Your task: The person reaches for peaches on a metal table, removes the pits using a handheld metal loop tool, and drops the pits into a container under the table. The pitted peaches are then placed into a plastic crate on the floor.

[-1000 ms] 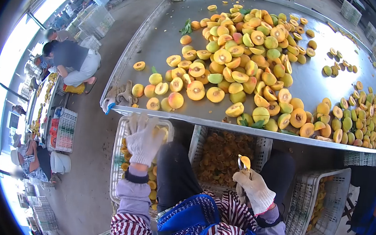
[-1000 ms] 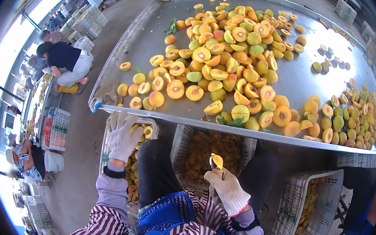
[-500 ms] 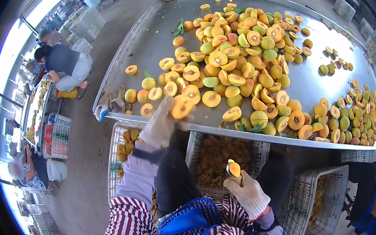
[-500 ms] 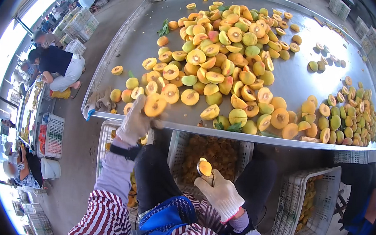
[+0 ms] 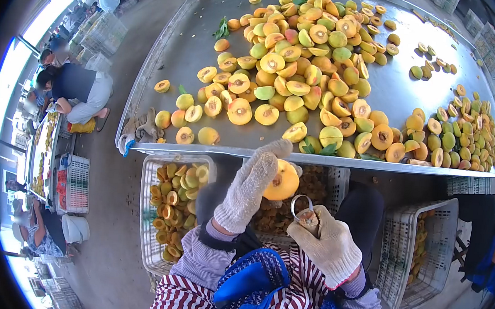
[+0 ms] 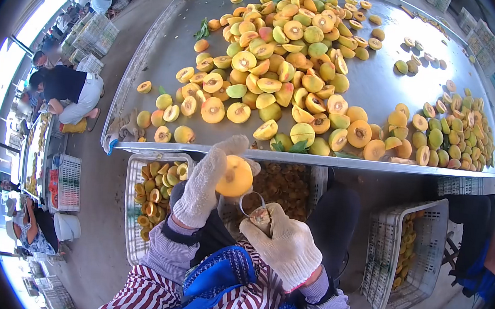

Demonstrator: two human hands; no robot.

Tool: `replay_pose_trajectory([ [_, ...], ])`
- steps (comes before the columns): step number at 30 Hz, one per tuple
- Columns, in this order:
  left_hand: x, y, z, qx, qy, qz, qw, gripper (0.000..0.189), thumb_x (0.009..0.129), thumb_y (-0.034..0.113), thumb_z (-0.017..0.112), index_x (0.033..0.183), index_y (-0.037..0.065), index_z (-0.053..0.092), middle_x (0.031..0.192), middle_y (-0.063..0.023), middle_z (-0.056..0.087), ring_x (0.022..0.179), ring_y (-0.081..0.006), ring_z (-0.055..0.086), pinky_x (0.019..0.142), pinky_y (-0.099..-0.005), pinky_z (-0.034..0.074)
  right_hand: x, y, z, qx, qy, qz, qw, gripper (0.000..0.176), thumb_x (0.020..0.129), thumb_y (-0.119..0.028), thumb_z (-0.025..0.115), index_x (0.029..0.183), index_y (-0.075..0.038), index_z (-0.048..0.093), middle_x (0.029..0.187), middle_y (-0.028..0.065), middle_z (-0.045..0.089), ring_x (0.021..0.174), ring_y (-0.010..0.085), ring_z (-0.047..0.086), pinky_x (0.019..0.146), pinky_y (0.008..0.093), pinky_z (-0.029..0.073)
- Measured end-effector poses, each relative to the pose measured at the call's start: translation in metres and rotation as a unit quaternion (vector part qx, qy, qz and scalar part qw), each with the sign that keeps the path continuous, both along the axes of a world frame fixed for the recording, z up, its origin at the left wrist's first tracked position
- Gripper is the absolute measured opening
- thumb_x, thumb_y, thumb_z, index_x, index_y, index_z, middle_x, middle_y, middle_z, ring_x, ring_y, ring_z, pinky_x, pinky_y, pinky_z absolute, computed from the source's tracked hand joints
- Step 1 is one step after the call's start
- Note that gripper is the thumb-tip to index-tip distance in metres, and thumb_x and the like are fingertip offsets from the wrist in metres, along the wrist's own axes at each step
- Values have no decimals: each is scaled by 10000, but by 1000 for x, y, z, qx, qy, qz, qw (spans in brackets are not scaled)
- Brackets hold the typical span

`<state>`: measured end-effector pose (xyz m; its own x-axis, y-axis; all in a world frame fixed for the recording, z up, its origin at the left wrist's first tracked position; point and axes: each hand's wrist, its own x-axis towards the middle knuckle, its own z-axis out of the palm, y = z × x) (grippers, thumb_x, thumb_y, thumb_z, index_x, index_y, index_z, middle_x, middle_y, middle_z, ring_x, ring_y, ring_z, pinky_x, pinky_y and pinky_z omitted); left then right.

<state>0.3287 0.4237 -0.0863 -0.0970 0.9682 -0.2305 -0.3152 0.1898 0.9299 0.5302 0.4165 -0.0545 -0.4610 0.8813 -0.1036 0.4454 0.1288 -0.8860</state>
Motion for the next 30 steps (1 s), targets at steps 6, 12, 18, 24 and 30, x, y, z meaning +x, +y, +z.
replay_pose_trajectory([
  [6, 19, -16, 11, 32, 10, -52, 998, 623, 1037, 535, 446, 1339, 2, 554, 1122, -113, 676, 1027, -176, 645, 942, -321, 506, -4, -3, 5, 39, 5, 9, 999, 283, 853, -267, 772, 904, -44, 604, 625, 107, 615, 555, 313, 658, 513, 383, 516],
  [12, 37, -27, 13, 135, 84, -2, 987, 589, 1051, 484, 439, 1316, -26, 568, 1151, -135, 679, 1042, -193, 642, 958, -329, 498, -2, -13, 8, 51, 3, -10, 999, 278, 851, -254, 770, 922, -42, 605, 633, 110, 624, 564, 329, 664, 499, 399, 512],
  [18, 28, -24, 48, 199, 330, -40, 922, 453, 1048, 368, 482, 1190, -23, 662, 987, -150, 729, 921, -217, 710, 848, -331, 541, 2, -19, 0, -139, 107, 23, 984, 246, 903, -250, 724, 950, -38, 608, 655, 120, 622, 590, 246, 667, 559, 345, 507],
  [24, 43, -25, 45, 118, 199, -44, 972, 411, 1056, 330, 492, 1247, -8, 625, 1138, -149, 692, 1074, -204, 660, 916, -342, 514, 9, -10, 31, -322, 142, 3, 936, 300, 938, -208, 685, 1151, -15, 603, 725, -24, 595, 553, 27, 486, 508, 206, 390],
  [30, 45, -40, 33, 12, 7, -93, 996, 504, 1057, 227, 514, 1488, -2, 388, 1390, -145, 548, 1286, -202, 509, 1117, -344, 376, 14, -10, 6, -188, 159, -62, 967, 221, 939, -178, 670, 1073, -18, 598, 662, -26, 557, 506, 39, 479, 464, 216, 373],
])
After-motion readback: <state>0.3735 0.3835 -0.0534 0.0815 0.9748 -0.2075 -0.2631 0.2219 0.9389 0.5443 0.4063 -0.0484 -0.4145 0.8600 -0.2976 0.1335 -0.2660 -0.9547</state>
